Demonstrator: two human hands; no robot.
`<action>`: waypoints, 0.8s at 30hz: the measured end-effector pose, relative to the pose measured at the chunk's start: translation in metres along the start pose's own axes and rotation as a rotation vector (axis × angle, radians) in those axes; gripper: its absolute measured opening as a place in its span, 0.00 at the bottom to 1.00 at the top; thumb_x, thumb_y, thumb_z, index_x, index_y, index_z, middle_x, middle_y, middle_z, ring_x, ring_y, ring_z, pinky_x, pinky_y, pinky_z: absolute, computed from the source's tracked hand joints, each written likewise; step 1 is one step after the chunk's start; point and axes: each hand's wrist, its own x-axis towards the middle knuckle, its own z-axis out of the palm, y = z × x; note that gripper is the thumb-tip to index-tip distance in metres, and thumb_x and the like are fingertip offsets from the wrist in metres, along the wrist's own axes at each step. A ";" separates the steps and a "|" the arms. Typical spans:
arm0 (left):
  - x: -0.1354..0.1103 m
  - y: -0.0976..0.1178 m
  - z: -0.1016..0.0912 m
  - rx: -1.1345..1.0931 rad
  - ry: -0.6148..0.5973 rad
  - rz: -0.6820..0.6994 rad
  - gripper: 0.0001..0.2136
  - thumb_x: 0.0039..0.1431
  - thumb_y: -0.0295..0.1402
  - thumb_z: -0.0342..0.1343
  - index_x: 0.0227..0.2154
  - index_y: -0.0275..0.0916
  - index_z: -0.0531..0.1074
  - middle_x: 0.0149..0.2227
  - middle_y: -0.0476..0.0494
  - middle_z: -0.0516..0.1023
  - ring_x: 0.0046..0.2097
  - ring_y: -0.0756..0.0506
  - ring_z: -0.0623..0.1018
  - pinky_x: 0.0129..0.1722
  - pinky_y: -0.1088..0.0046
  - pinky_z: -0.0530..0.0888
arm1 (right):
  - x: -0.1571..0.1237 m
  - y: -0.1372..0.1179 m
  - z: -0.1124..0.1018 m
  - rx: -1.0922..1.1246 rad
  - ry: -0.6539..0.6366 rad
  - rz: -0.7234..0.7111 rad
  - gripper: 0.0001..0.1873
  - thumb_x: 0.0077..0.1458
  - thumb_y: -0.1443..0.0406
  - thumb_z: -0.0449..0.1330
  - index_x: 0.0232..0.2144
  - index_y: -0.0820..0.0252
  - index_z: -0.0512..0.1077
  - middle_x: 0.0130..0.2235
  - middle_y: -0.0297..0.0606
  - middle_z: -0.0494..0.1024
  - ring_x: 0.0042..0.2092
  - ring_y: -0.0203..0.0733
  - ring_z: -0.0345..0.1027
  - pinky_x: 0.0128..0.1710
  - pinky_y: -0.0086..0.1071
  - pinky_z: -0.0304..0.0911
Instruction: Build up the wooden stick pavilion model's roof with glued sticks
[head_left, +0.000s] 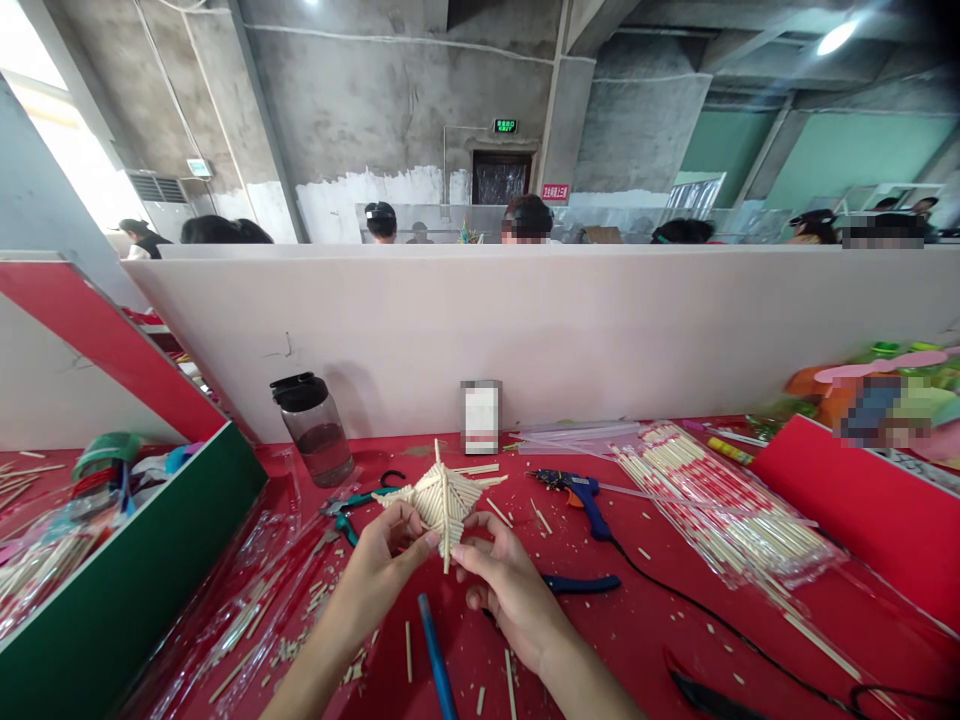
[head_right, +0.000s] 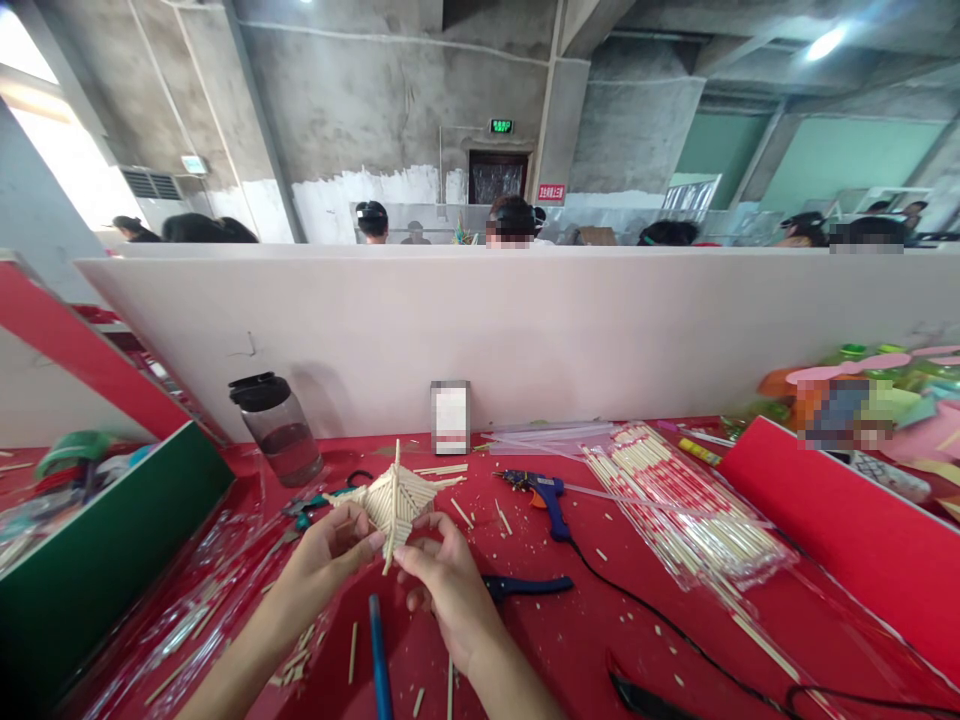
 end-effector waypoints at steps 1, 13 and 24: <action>0.000 -0.001 0.000 -0.003 -0.003 -0.001 0.19 0.55 0.46 0.65 0.28 0.40 0.62 0.27 0.55 0.66 0.29 0.51 0.65 0.30 0.75 0.63 | -0.001 -0.001 0.000 0.008 -0.002 0.004 0.26 0.41 0.58 0.72 0.40 0.56 0.65 0.28 0.29 0.75 0.28 0.33 0.65 0.19 0.21 0.53; -0.001 0.000 -0.001 0.004 -0.010 -0.012 0.19 0.55 0.47 0.65 0.28 0.40 0.62 0.26 0.55 0.67 0.29 0.51 0.66 0.30 0.75 0.63 | -0.004 -0.005 -0.005 0.004 -0.035 0.026 0.20 0.45 0.58 0.67 0.39 0.57 0.66 0.32 0.33 0.78 0.30 0.35 0.69 0.20 0.21 0.57; -0.001 0.004 -0.003 0.050 -0.011 0.005 0.18 0.56 0.47 0.64 0.28 0.40 0.65 0.27 0.53 0.67 0.30 0.50 0.67 0.31 0.75 0.64 | 0.003 -0.006 -0.026 -0.302 -0.068 -0.008 0.21 0.40 0.63 0.69 0.36 0.55 0.65 0.27 0.26 0.70 0.26 0.34 0.61 0.20 0.24 0.56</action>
